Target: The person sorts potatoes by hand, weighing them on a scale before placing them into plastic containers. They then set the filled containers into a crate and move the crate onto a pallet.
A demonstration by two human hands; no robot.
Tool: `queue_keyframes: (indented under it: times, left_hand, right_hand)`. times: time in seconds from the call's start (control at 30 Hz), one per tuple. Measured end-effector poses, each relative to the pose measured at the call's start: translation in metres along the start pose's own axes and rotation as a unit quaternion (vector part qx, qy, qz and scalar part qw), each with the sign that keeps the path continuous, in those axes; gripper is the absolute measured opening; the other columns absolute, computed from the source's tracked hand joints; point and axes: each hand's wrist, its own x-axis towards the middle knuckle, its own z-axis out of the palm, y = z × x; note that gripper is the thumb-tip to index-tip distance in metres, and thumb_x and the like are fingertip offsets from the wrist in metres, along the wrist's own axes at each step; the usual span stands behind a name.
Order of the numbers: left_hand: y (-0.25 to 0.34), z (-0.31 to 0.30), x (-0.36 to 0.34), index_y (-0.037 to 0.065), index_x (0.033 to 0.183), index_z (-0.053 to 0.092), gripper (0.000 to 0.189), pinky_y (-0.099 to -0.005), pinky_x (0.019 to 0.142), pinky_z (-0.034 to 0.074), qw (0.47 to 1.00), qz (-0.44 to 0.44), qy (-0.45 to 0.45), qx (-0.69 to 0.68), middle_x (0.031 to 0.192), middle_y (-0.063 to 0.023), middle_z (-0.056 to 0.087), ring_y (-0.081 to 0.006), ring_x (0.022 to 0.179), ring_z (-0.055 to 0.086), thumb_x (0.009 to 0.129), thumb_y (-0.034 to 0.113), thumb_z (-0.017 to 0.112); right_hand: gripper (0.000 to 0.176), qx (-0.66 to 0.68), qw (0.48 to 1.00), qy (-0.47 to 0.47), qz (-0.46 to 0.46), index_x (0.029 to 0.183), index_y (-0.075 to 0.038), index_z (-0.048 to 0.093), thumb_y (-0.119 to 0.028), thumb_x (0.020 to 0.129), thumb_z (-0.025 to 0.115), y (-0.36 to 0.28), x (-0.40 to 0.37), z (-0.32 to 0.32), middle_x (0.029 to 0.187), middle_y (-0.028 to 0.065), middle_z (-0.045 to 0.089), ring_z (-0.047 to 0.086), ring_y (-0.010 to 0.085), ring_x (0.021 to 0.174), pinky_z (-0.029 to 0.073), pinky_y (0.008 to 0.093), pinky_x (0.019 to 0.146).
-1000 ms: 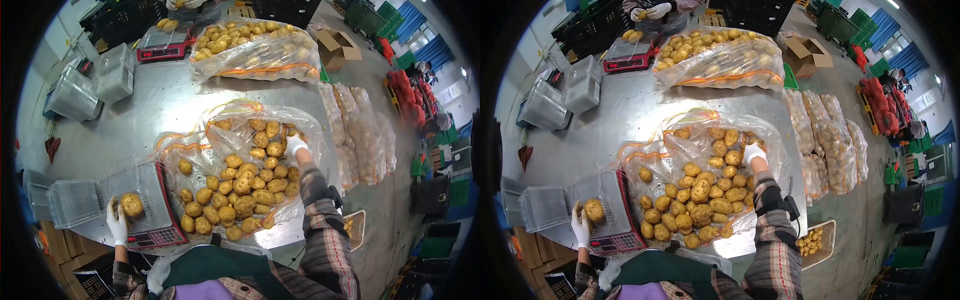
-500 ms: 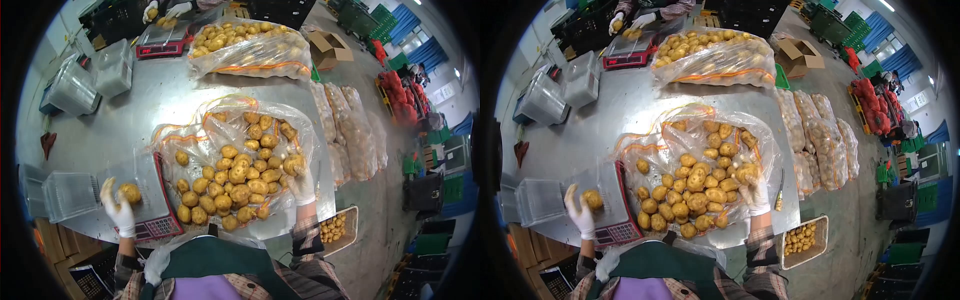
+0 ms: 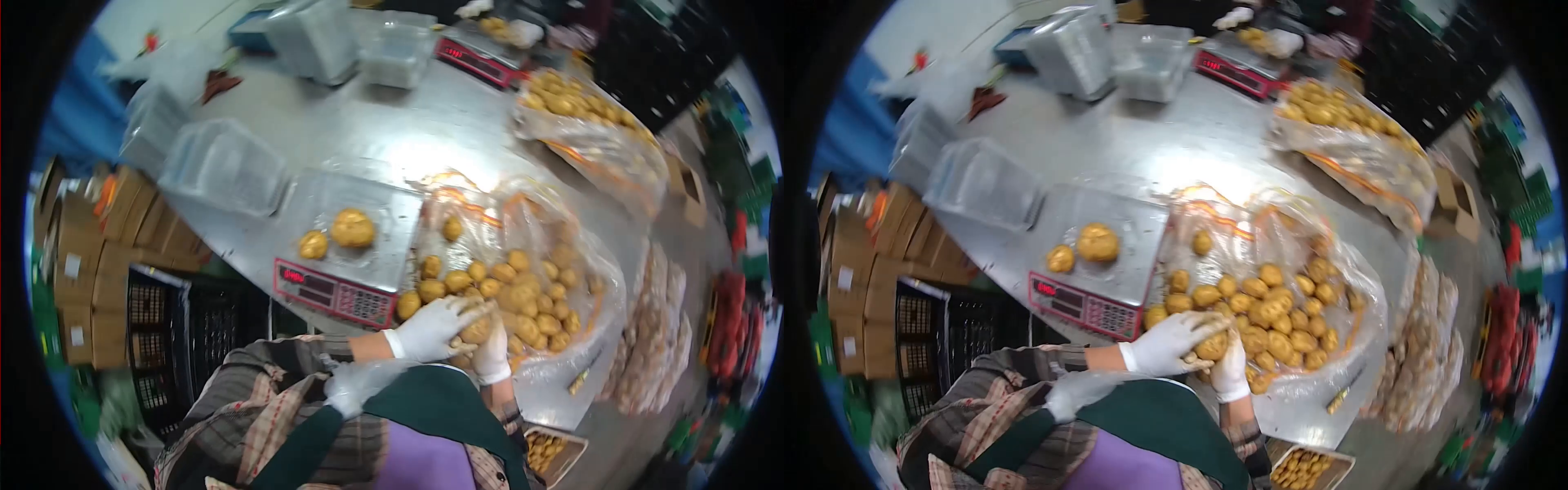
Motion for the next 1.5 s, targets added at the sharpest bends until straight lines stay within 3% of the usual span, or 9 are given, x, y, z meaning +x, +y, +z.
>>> queue_keyframes:
  times: [0.23,0.37,0.6,0.8,1.03,1.13,1.2,1.3,1.5]
  left_hand:
    - [-0.004,-0.024,-0.029,0.017,0.132,0.052,0.057,-0.0445,0.097,0.041,0.993,-0.077,0.094,0.012,0.116,-0.0195,0.05,-0.0369,0.109,0.05,0.08,0.032,0.069]
    - [-0.017,-0.026,-0.049,0.011,0.123,0.056,0.044,-0.04,0.091,0.046,0.979,-0.123,0.149,-0.069,0.114,-0.0169,0.053,-0.0346,0.105,0.055,0.083,0.023,0.067]
    - [-0.023,-0.056,-0.066,0.001,0.101,0.062,0.014,-0.0308,0.084,0.047,0.907,-0.145,0.262,-0.296,0.096,-0.0087,0.06,-0.0174,0.091,0.058,0.09,0.009,0.058]
    - [-0.068,-0.134,-0.071,0.001,0.094,0.063,0.022,-0.0307,0.077,0.048,0.855,-0.126,0.489,-0.119,0.09,-0.0079,0.059,-0.0172,0.083,0.057,0.097,0.021,0.055]
    - [-0.175,-0.158,-0.104,0.012,0.13,0.055,0.035,-0.0374,0.104,0.037,0.89,-0.148,0.226,0.367,0.127,-0.0132,0.059,-0.0313,0.125,0.047,0.097,0.023,0.049]
    - [-0.119,-0.221,-0.117,0.007,0.129,0.056,0.036,-0.0322,0.102,0.041,0.912,-0.301,0.278,-0.019,0.124,-0.0147,0.062,-0.021,0.118,0.055,0.097,0.02,0.047]
    - [-0.14,-0.245,-0.149,0.001,0.125,0.057,0.034,-0.0299,0.097,0.043,0.901,-0.25,0.355,-0.016,0.116,-0.012,0.065,-0.0183,0.11,0.058,0.097,0.02,0.05]
    - [-0.161,-0.272,-0.205,-0.001,0.125,0.056,0.038,-0.0298,0.097,0.042,0.869,-0.237,0.43,-0.064,0.117,-0.0107,0.065,-0.0171,0.11,0.059,0.1,0.026,0.049]
    - [-0.145,-0.264,-0.243,0.0,0.121,0.058,0.036,-0.0305,0.091,0.045,0.813,-0.309,0.479,-0.118,0.108,-0.0066,0.067,-0.0156,0.098,0.061,0.101,0.028,0.047]
  right_hand:
    - [0.054,0.0,0.983,-0.024,0.182,0.118,-0.003,0.052,-0.048,0.102,0.028,-0.002,0.004,0.038,0.079,0.0074,0.064,0.053,0.0105,0.052,0.041,0.0234,0.044]
    - [0.052,-0.33,0.943,-0.036,0.016,0.093,0.001,0.062,-0.042,0.103,0.035,-0.006,0.003,0.073,0.068,0.0023,0.059,0.047,0.0057,0.05,0.036,0.0224,0.044]
    - [0.038,-0.405,0.912,-0.06,0.005,0.097,0.005,0.065,-0.026,0.102,0.044,0.009,0.002,0.057,0.063,-0.0004,0.056,0.049,0.0058,0.056,0.038,0.0217,0.052]
    - [0.036,-0.384,0.92,0.048,-0.069,0.096,0.007,0.067,-0.021,0.101,0.045,0.0,-0.011,0.042,0.055,-0.0018,0.049,0.04,0.0045,0.047,0.032,0.0215,0.046]
    - [0.034,-0.386,0.914,0.058,-0.111,0.098,0.004,0.067,-0.023,0.101,0.047,-0.001,-0.017,0.041,0.058,0.0006,0.054,0.044,0.0059,0.048,0.032,0.0217,0.045]
    - [0.033,-0.379,0.917,0.115,-0.054,0.106,0.002,0.065,-0.026,0.1,0.049,-0.019,-0.022,0.019,0.061,0.003,0.059,0.051,0.0071,0.049,0.035,0.02,0.045]
    - [0.031,-0.462,0.861,0.19,-0.096,0.113,0.0,0.062,-0.025,0.098,0.052,-0.036,-0.019,-0.019,0.083,0.011,0.067,0.063,0.0149,0.064,0.047,0.025,0.054]
    - [0.033,-0.835,0.382,0.3,-0.259,0.117,0.001,0.059,-0.019,0.091,0.059,-0.072,-0.023,-0.049,0.121,0.0188,0.059,0.058,0.0309,0.107,0.045,0.04,0.092]
    - [0.036,-0.73,0.543,0.244,-0.336,0.121,-0.001,0.058,-0.014,0.088,0.06,-0.105,0.029,-0.015,0.131,0.0187,0.053,0.041,0.0344,0.13,0.029,0.0441,0.111]
